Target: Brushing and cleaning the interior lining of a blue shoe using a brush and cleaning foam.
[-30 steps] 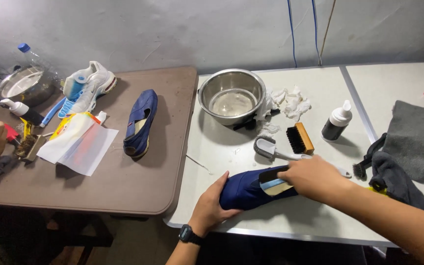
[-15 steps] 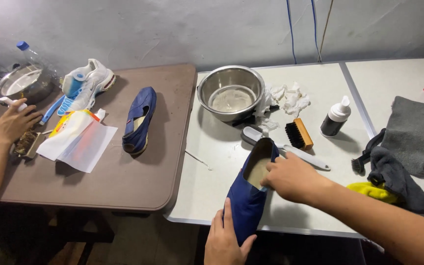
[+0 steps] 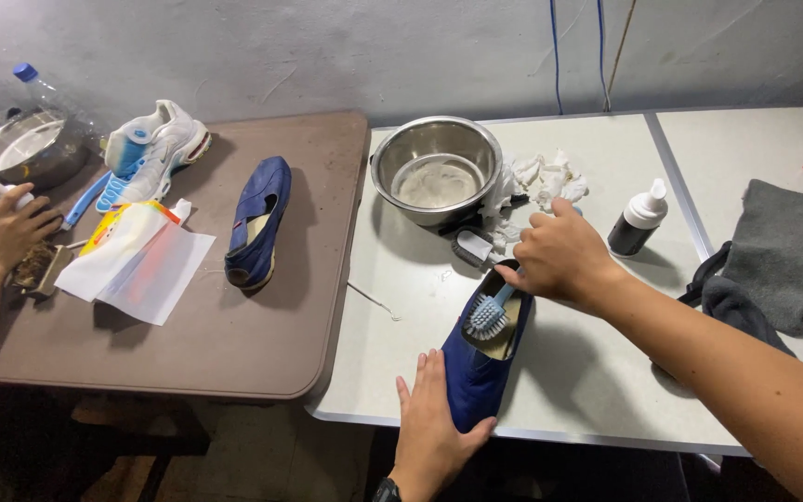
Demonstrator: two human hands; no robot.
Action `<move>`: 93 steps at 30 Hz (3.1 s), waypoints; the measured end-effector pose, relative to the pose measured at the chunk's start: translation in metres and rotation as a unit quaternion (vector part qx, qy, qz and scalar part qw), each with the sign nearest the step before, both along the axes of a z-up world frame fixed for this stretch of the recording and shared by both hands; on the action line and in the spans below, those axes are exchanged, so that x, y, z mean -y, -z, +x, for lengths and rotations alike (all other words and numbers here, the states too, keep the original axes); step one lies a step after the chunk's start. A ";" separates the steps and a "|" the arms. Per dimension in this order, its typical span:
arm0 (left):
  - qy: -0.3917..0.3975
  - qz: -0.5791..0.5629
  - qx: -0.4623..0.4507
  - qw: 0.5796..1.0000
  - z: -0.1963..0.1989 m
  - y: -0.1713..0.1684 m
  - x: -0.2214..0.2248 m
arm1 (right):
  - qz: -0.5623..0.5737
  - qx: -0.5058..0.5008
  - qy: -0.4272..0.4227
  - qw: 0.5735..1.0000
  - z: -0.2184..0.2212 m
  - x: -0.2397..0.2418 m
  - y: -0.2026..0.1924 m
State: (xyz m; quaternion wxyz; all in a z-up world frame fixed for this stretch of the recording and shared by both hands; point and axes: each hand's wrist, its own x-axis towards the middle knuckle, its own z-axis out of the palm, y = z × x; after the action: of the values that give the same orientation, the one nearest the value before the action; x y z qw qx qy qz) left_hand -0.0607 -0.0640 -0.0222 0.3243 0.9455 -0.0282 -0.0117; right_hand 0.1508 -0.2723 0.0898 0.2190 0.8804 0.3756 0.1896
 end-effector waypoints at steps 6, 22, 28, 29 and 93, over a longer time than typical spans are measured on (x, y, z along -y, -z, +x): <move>-0.021 -0.087 0.024 0.996 0.002 0.024 0.001 | 0.067 -0.103 -0.161 0.979 -0.052 -0.047 0.029; -0.017 -0.087 -0.007 0.996 0.001 0.014 -0.001 | 0.016 -0.151 -0.196 0.969 -0.038 -0.053 0.039; -0.016 -0.098 0.018 0.995 -0.004 0.004 -0.004 | 0.039 -0.102 -0.217 0.970 0.020 -0.011 0.036; -0.012 -0.100 0.005 0.995 -0.003 0.000 -0.004 | -0.009 -0.067 -0.154 0.986 0.030 0.003 0.023; 0.204 -0.022 0.096 0.974 0.068 -0.021 -0.050 | 0.141 -0.131 0.048 0.980 -0.069 -0.011 0.077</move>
State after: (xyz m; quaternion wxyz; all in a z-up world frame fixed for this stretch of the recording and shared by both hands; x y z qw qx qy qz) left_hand 0.0072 -0.0145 -0.0008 0.3314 0.9093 -0.2514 0.0137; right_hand 0.0816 -0.2613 0.0125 0.0505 0.9366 0.3282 0.1124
